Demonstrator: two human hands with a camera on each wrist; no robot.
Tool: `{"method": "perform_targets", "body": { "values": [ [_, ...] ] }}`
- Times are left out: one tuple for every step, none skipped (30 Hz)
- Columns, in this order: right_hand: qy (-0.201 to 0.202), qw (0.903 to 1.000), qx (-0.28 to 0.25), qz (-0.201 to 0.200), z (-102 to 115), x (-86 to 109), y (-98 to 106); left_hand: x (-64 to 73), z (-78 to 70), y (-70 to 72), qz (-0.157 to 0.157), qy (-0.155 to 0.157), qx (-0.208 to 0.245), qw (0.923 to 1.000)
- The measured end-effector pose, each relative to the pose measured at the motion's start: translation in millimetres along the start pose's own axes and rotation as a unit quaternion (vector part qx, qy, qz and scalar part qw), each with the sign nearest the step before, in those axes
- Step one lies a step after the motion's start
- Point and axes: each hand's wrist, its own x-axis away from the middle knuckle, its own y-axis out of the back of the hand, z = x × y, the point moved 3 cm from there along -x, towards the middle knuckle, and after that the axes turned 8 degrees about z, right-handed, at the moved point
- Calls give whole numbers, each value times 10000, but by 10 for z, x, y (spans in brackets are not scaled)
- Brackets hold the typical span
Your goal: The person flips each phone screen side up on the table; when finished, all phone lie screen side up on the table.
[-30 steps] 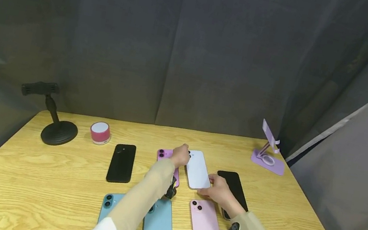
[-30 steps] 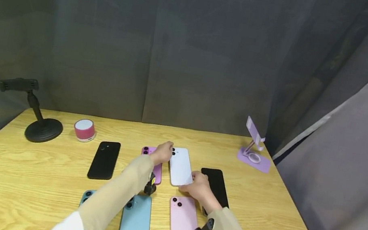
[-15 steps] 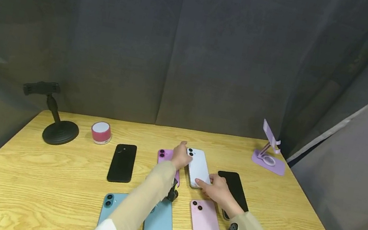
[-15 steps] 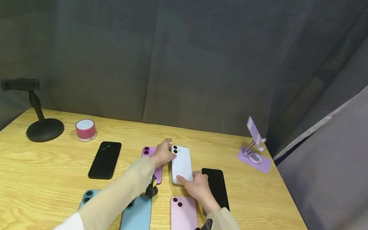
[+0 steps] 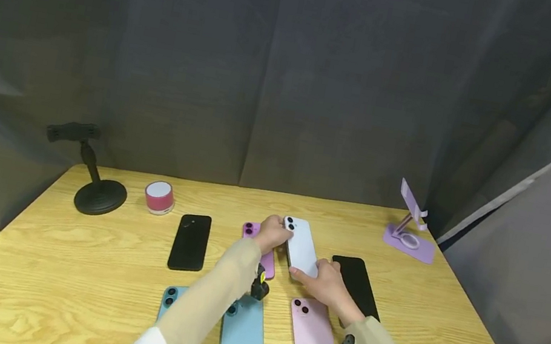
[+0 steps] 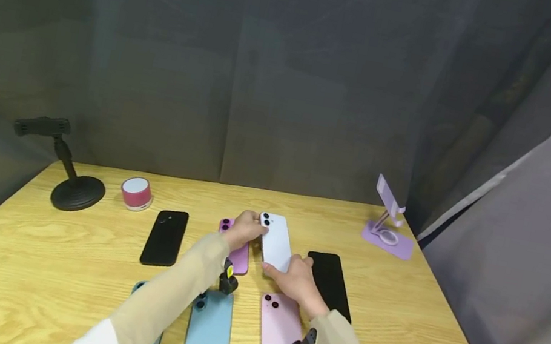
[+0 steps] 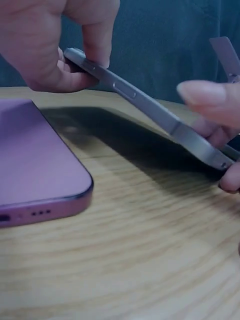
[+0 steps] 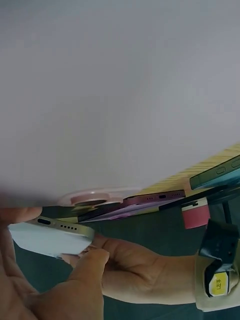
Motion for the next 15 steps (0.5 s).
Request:
{"method": "perform_targets", "body": {
  "values": [
    [24,10000,79,-12,12,-1,2,5,-10,-2,-1,-27,77,10000],
    [33,9999,133,-27,24,-2,4,9,-16,-1,-6,-39,135,9999],
    [41,9998,198,-33,34,-4,5,16,-24,1,-22,-62,154,9999],
    [45,9997,246,-32,43,-5,5,21,-29,2,-35,-81,165,9998],
    [41,9995,304,-28,46,-9,4,24,-32,4,-46,-102,153,9998],
    [46,9993,361,-20,51,-13,4,25,-34,4,-45,-129,147,9998],
    [70,9990,434,-11,50,-21,3,27,-36,4,-36,-156,179,9997],
    [98,9988,477,-9,48,-29,6,30,-36,5,-23,-187,216,9996],
    [132,9985,526,-21,44,-38,11,31,-32,7,-4,-216,248,9995],
    [162,9986,503,-25,37,-47,20,33,-28,9,38,-221,331,9992],
    [195,9988,452,-14,26,-55,30,30,-20,10,91,-235,442,9987],
    [237,9991,361,6,17,-61,41,28,-11,13,153,-232,547,9981],
    [267,9993,261,30,1,-67,52,27,0,15,231,-215,676,9972],
    [279,9995,117,65,-15,-69,62,26,11,16,318,-194,772,9963],
    [288,9995,-52,137,-32,-68,69,26,23,19,406,-172,872,9952]
  ]
}}
